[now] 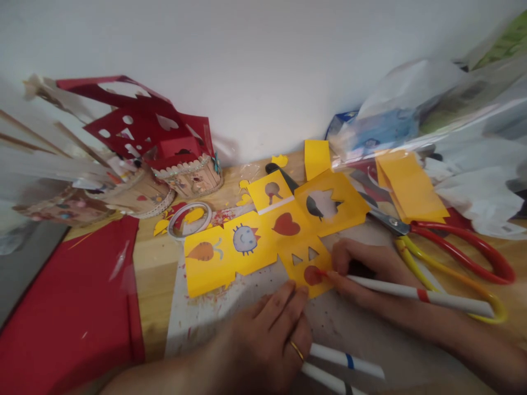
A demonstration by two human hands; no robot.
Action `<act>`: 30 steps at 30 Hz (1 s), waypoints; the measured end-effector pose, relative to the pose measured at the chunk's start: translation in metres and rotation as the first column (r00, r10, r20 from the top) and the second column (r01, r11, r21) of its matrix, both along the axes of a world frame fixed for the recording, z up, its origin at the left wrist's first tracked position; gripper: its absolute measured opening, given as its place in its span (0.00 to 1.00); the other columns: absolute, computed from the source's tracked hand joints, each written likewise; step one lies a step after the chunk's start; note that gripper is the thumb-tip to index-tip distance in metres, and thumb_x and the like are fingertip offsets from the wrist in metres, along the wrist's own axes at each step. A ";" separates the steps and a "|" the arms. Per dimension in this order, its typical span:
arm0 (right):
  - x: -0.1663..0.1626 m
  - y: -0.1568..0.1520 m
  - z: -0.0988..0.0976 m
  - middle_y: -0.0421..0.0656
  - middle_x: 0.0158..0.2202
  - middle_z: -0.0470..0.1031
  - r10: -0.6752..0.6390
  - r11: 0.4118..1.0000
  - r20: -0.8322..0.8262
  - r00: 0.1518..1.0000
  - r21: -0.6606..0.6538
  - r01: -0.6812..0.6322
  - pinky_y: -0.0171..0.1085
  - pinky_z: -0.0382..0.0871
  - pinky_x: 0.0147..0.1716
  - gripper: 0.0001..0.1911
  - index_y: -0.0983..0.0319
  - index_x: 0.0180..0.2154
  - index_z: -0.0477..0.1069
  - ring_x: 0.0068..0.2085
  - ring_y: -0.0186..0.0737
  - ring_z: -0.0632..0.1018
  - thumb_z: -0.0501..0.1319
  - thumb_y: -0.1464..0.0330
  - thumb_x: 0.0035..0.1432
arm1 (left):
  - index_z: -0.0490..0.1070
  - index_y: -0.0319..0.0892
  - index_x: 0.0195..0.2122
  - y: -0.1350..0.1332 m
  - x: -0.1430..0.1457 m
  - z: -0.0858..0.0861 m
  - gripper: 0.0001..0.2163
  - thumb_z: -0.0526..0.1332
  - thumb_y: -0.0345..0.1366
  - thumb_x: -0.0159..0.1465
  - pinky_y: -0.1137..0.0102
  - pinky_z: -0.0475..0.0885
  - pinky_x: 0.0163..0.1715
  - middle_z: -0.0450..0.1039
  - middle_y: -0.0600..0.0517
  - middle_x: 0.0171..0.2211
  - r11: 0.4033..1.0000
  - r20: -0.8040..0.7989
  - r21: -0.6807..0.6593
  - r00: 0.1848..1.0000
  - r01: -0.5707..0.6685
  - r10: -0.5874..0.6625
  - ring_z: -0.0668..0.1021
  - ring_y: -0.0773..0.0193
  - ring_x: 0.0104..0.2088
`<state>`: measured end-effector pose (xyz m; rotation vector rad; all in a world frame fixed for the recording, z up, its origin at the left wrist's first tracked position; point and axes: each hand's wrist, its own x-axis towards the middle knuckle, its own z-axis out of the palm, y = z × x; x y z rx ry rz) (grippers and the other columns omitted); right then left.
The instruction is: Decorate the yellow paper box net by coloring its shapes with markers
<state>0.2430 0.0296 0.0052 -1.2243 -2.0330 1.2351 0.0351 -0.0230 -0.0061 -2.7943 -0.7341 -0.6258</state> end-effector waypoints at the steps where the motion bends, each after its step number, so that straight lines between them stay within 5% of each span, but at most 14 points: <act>1: 0.000 0.000 0.000 0.35 0.21 0.60 0.005 1.000 0.002 1.000 0.005 -0.005 0.31 0.56 0.19 0.13 0.59 0.22 0.55 0.22 0.31 0.62 0.56 0.68 0.55 | 0.70 0.32 0.35 0.000 0.000 0.000 0.12 0.46 0.24 0.64 0.68 0.75 0.36 0.76 0.39 0.41 1.000 0.000 0.001 1.000 0.000 0.000 0.77 0.52 0.44; 30: 0.003 0.000 0.003 0.34 0.20 0.57 0.008 0.999 0.011 1.000 0.033 -0.008 0.31 0.54 0.19 0.13 0.59 0.21 0.53 0.22 0.31 0.60 0.56 0.70 0.53 | 0.70 0.33 0.34 0.001 0.000 0.002 0.12 0.47 0.25 0.64 0.68 0.75 0.35 0.76 0.40 0.41 1.000 0.000 0.004 1.000 -0.004 0.004 0.77 0.53 0.44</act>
